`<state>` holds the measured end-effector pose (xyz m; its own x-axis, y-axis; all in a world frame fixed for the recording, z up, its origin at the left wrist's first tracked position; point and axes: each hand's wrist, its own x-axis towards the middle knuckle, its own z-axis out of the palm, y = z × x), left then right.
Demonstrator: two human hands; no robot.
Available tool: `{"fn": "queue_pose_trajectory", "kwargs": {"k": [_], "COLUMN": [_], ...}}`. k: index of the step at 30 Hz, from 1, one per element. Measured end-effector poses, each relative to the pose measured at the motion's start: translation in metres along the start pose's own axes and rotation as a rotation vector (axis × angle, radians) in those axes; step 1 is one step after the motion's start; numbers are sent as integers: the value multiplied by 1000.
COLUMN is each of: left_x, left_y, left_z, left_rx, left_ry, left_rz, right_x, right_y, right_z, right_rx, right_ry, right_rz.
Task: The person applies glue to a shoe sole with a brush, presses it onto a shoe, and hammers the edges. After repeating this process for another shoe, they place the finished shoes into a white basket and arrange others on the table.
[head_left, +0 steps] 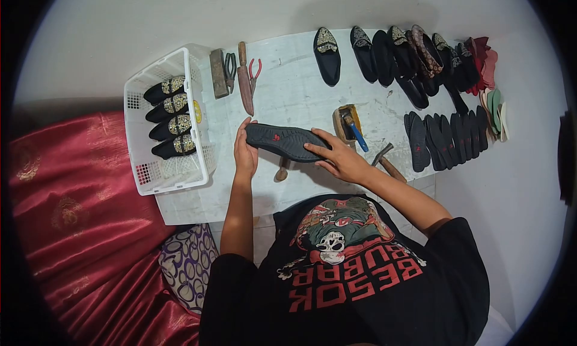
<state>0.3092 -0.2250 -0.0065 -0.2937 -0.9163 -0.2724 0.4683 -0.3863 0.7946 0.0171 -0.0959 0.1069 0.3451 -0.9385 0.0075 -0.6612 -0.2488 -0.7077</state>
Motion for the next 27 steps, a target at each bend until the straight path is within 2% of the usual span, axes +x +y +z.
{"fn": "queue_pose_trajectory", "kwargs": {"k": [5,8,11,12,15,18,19,21,24,25,27], "left_x": [-10,-23,-46,-52,-66,-65,-69,-73,-89,-97,-107], "left_y": [-13,-31,-47,-50,-62,-52,-49,-46,-53,-54,-57], "left_z": [6,10,24,28,45,62,65,72,63,63,73], "left_rx": [-14,-140,-217,-200,-223,-191,-203,-236,-328,-381,-491], "left_ry": [113,413,448,340,259,195,273,431,472,390,219], "left_rz": [46,31,-115,-183,-266,-264,-274,-277,-398,-459,-571], "right_x": [4,4,4,2,-5,-39,-57,-101,-175,-197,-229], "right_y": [4,3,-4,-7,-17,-18,-15,-10,24,35,54], "right_z": [-3,-4,-5,-5,-5,-6,-5,-3,24,34,55], "right_rx": [27,1,-5,-1,-103,-75,-65,-169,-285,-352,-459], "right_ry": [4,-25,-37,-36,101,295,355,443,601,623,505], "right_rz": [-12,11,62,85,45,64,73,219,512,622,886]}}
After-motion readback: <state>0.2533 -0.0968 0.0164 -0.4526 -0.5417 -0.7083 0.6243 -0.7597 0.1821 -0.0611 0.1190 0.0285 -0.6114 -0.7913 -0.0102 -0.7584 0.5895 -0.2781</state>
